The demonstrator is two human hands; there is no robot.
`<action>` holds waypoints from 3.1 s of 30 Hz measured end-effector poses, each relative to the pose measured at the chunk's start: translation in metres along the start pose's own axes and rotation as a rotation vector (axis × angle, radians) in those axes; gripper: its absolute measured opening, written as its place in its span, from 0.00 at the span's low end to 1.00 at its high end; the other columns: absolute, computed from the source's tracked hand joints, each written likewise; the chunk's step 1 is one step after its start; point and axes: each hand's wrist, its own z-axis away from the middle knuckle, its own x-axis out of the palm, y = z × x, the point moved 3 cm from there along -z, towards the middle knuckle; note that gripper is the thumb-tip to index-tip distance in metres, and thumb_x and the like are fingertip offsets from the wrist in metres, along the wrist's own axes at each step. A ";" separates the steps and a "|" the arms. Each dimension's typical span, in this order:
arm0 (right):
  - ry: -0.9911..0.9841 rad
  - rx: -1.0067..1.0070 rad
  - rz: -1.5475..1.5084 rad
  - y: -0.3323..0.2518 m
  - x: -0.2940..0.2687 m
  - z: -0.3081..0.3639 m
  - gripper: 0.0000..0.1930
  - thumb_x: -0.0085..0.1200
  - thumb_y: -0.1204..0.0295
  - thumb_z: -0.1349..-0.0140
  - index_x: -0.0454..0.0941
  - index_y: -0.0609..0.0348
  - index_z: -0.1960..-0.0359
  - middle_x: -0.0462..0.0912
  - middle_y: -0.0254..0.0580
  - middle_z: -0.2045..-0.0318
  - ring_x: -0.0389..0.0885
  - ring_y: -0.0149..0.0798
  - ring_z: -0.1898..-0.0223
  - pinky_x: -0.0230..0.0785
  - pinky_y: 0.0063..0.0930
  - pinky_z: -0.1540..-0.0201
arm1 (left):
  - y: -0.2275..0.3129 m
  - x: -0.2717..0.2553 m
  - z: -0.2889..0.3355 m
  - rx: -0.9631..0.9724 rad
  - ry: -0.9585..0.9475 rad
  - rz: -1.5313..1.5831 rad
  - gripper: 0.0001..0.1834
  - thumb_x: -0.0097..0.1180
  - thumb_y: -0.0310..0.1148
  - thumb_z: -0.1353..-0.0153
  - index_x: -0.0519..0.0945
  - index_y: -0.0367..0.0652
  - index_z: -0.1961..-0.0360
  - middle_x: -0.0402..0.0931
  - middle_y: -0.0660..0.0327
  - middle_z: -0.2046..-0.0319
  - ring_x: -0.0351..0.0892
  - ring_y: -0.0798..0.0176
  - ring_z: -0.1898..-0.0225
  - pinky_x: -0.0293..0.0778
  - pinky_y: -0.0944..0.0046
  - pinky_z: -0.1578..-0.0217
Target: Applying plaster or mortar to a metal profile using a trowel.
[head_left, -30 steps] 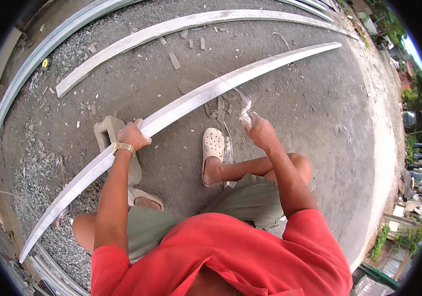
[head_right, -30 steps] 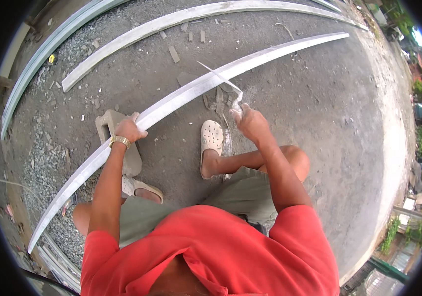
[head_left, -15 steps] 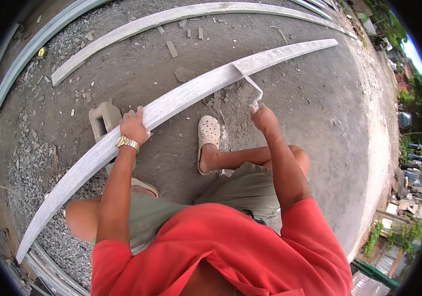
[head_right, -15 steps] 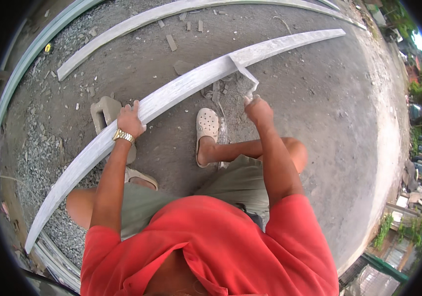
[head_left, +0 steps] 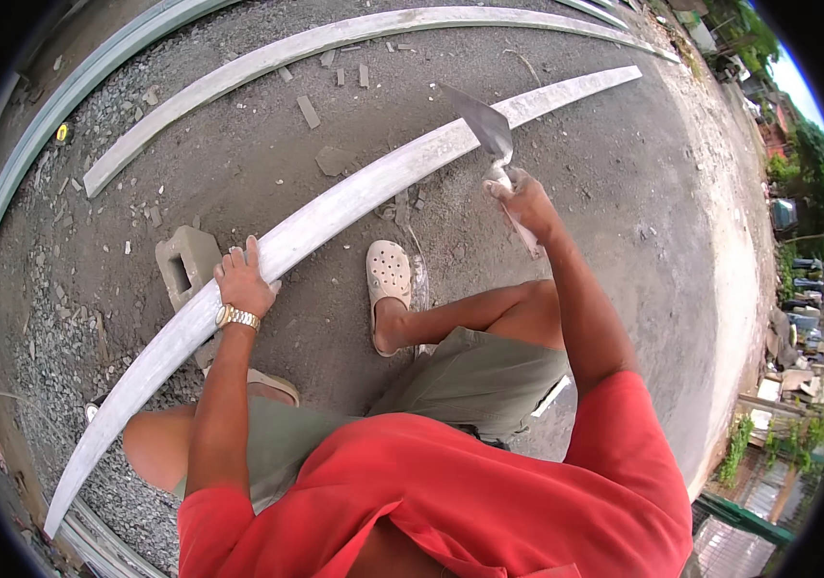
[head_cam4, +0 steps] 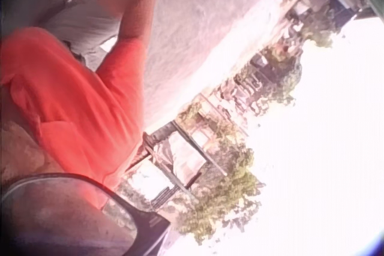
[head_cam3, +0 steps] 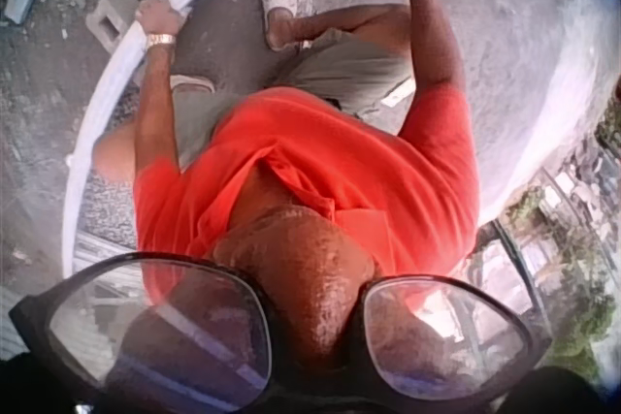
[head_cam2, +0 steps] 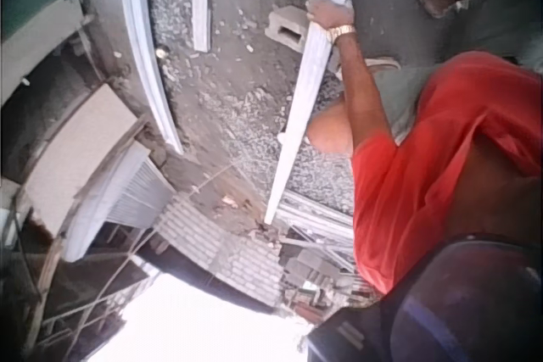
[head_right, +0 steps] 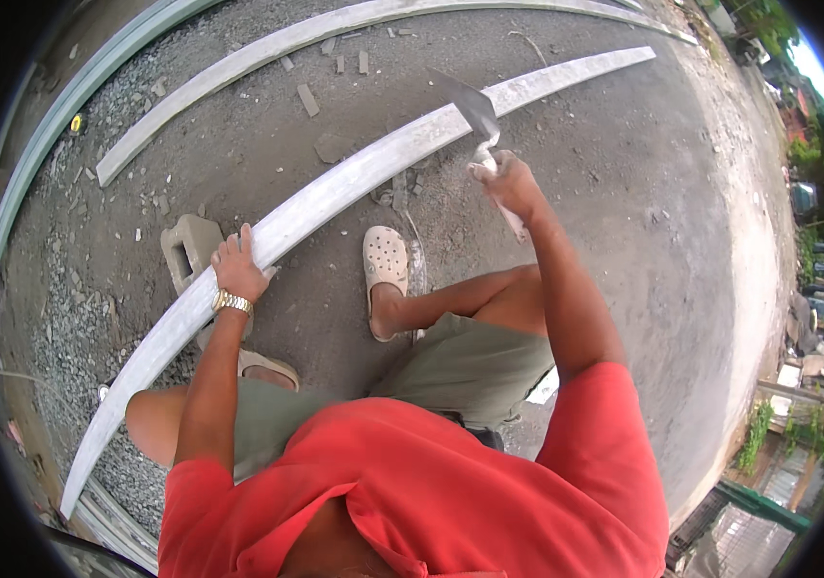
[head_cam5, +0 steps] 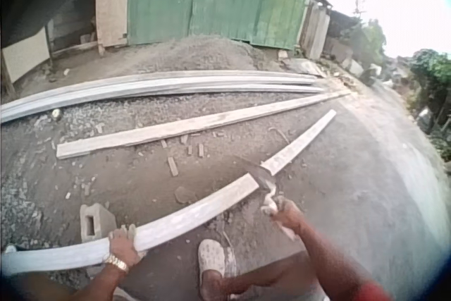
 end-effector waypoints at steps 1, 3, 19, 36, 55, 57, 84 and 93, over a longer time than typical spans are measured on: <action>0.053 -0.039 -0.013 0.005 -0.018 -0.014 0.19 0.57 0.61 0.42 0.74 0.67 0.61 0.77 0.41 0.79 0.75 0.31 0.81 0.68 0.27 0.78 | 0.001 -0.003 -0.002 0.006 0.008 -0.001 0.53 0.70 0.51 0.61 0.58 0.45 0.35 0.65 0.50 0.46 0.65 0.50 0.46 0.59 0.46 0.46; 0.100 -0.082 -0.035 0.031 -0.057 -0.051 0.18 0.57 0.62 0.42 0.75 0.68 0.62 0.77 0.41 0.79 0.75 0.32 0.81 0.68 0.29 0.78 | 0.002 -0.009 -0.003 -0.038 -0.035 0.027 0.52 0.68 0.56 0.60 0.59 0.44 0.36 0.65 0.50 0.44 0.65 0.50 0.45 0.58 0.46 0.45; 0.541 0.317 -0.649 0.187 -0.065 -0.233 0.16 0.56 0.61 0.42 0.74 0.61 0.78 0.72 0.38 0.85 0.71 0.35 0.86 0.64 0.33 0.84 | 0.011 -0.001 -0.008 0.001 0.087 -0.017 0.52 0.66 0.60 0.62 0.63 0.36 0.42 0.66 0.48 0.50 0.64 0.46 0.48 0.56 0.46 0.46; 0.549 0.207 -0.337 0.176 -0.018 -0.201 0.19 0.55 0.59 0.42 0.78 0.68 0.74 0.80 0.50 0.81 0.81 0.48 0.75 0.67 0.40 0.72 | 0.015 0.008 -0.010 0.007 0.109 -0.033 0.52 0.67 0.60 0.62 0.63 0.36 0.41 0.66 0.46 0.50 0.63 0.44 0.48 0.55 0.44 0.45; 0.566 0.207 -0.153 0.188 -0.026 -0.211 0.21 0.54 0.57 0.44 0.77 0.70 0.71 0.80 0.56 0.77 0.82 0.52 0.71 0.70 0.41 0.68 | 0.018 0.003 -0.014 0.013 0.119 0.015 0.52 0.67 0.61 0.64 0.65 0.37 0.43 0.68 0.48 0.52 0.64 0.46 0.49 0.58 0.45 0.48; 0.583 0.196 -0.107 0.176 -0.005 -0.207 0.19 0.56 0.60 0.44 0.78 0.70 0.71 0.80 0.56 0.77 0.81 0.53 0.72 0.70 0.41 0.68 | 0.012 0.001 -0.010 0.001 0.113 0.013 0.52 0.67 0.61 0.64 0.65 0.37 0.43 0.68 0.48 0.52 0.64 0.46 0.49 0.58 0.45 0.48; 0.340 0.044 -0.071 0.087 0.128 -0.050 0.15 0.56 0.64 0.44 0.72 0.65 0.64 0.79 0.57 0.73 0.80 0.55 0.69 0.70 0.42 0.64 | 0.006 0.003 -0.006 0.004 0.163 -0.003 0.50 0.67 0.60 0.63 0.65 0.38 0.43 0.68 0.50 0.53 0.65 0.47 0.51 0.59 0.47 0.49; 0.526 0.257 -0.437 0.166 -0.003 -0.198 0.15 0.55 0.64 0.45 0.76 0.68 0.74 0.77 0.44 0.82 0.77 0.39 0.81 0.68 0.36 0.77 | 0.016 0.000 -0.012 0.015 0.174 0.050 0.51 0.67 0.59 0.63 0.65 0.38 0.42 0.68 0.50 0.53 0.65 0.46 0.50 0.58 0.47 0.48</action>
